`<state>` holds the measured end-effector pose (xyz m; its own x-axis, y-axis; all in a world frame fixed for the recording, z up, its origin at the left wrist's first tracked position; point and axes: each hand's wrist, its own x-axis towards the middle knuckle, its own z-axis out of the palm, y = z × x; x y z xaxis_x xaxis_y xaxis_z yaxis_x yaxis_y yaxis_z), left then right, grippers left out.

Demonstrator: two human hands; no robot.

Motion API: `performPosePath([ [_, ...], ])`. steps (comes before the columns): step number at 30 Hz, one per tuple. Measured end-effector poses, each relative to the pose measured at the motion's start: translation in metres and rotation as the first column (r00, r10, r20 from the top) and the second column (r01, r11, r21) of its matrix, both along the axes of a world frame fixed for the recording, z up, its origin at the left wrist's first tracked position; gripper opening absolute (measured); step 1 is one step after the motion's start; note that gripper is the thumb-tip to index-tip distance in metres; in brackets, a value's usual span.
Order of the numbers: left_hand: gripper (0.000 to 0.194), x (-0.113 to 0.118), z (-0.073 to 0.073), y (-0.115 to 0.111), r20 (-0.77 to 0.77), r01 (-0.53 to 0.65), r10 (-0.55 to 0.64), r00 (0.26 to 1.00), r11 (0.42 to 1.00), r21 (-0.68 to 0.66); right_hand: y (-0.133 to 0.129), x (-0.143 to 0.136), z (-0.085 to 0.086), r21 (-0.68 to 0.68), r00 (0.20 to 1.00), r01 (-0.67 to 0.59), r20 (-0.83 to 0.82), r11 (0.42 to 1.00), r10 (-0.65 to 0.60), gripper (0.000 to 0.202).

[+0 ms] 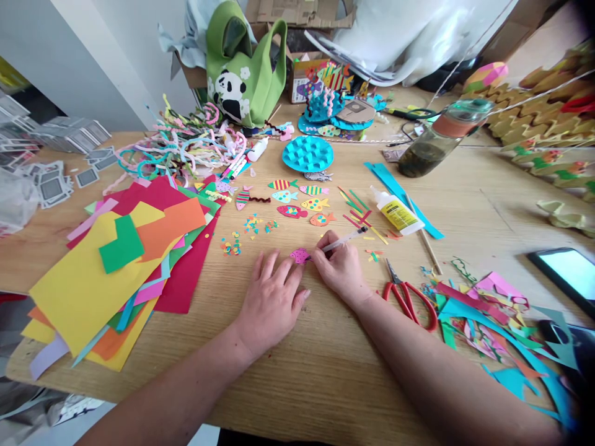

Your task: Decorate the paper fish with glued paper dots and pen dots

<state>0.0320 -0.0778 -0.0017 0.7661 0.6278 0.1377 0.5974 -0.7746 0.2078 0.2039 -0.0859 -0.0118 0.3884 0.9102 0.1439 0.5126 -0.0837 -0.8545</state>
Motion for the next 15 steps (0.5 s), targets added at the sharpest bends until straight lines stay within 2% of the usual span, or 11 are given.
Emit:
performPosePath([
  [15, 0.043, 0.0004, -0.0001, 0.0001, -0.006, -0.001, 0.001, 1.0, 1.0, 0.014, -0.0016, 0.0005, -0.0001, -0.003, 1.0, -0.001, 0.02, 1.0, 0.001, 0.01],
])
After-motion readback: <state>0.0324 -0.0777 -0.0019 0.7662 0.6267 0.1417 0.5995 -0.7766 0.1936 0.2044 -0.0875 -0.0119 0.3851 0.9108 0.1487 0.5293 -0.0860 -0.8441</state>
